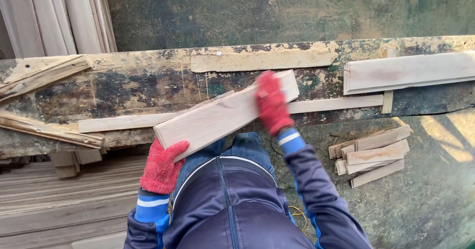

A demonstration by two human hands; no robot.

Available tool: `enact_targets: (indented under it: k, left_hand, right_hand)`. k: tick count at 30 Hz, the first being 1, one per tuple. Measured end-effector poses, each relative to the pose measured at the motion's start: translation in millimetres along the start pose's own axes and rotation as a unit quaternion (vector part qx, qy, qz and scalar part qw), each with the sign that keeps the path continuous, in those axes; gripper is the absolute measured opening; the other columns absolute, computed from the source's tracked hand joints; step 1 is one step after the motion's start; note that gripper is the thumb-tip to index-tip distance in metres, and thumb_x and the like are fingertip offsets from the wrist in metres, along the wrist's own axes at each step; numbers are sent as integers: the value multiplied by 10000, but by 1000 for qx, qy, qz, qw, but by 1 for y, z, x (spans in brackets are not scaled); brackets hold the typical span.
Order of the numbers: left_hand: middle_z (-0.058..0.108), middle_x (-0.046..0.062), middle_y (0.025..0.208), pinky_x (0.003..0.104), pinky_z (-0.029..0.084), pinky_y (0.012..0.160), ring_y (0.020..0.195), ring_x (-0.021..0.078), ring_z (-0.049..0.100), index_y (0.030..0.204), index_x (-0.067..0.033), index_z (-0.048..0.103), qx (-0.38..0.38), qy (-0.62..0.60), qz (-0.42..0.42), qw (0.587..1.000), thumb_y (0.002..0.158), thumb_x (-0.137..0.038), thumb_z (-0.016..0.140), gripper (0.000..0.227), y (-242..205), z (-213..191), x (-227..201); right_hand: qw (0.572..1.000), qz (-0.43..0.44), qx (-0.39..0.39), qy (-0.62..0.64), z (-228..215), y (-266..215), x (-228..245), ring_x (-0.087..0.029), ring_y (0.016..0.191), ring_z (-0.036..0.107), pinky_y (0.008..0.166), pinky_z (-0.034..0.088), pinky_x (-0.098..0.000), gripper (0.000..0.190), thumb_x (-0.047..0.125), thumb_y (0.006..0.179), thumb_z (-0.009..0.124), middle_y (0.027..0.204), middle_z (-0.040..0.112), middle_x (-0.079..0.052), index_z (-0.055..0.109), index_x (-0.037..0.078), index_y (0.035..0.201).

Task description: Sanding the edges and surfaces of wooden boards by hand using sandpaper on a workbench.

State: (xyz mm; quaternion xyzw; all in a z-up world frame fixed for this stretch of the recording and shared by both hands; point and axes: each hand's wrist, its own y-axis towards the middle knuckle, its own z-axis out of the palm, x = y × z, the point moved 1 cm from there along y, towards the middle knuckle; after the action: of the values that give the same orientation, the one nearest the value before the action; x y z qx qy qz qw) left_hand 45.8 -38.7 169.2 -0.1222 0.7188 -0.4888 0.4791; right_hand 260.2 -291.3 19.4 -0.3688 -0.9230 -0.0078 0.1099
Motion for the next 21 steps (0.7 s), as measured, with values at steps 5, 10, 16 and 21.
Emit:
enact_targets:
  k: [5, 10, 16, 21]
  left_hand:
    - [729, 92, 937, 327, 601, 662, 788, 245, 735, 1121, -135, 681, -7, -22, 4, 1000, 657, 44, 865, 530, 10, -7, 16]
    - [699, 75, 925, 313, 573, 656, 774, 231, 700, 1139, -150, 672, -20, 2, -4, 1000, 669, 11, 864, 533, -5, -2, 7]
    - [656, 113, 1098, 316, 600, 698, 888, 260, 704, 1148, -128, 704, 45, 227, 222, 947, 659, 80, 790, 539, -2, -8, 5]
    - [706, 84, 919, 284, 587, 598, 754, 231, 719, 1162, -162, 683, -35, -9, -4, 999, 686, -19, 876, 533, -2, -6, 9]
  right_hand:
    - [976, 209, -51, 21, 46, -7, -67, -329, 1551, 250, 1303, 33, -435, 539, 322, 1129, 362, 1660, 331, -196, 374, 68, 1604]
    - [978, 25, -113, 176, -23, 1, 55, -281, 1584, 154, 1317, 5, -437, 644, 532, 1087, 310, 1698, 264, -112, 362, 157, 1608]
    - [982, 180, -49, 42, 1, 0, -54, -288, 1538, 283, 1300, 96, -432, 583, 470, 1104, 286, 1610, 381, -169, 436, 119, 1545]
    - [980, 7, -156, 125, -49, -13, 55, -411, 1521, 291, 1296, 115, -548, 580, 376, 1118, 407, 1604, 378, -274, 406, 10, 1568]
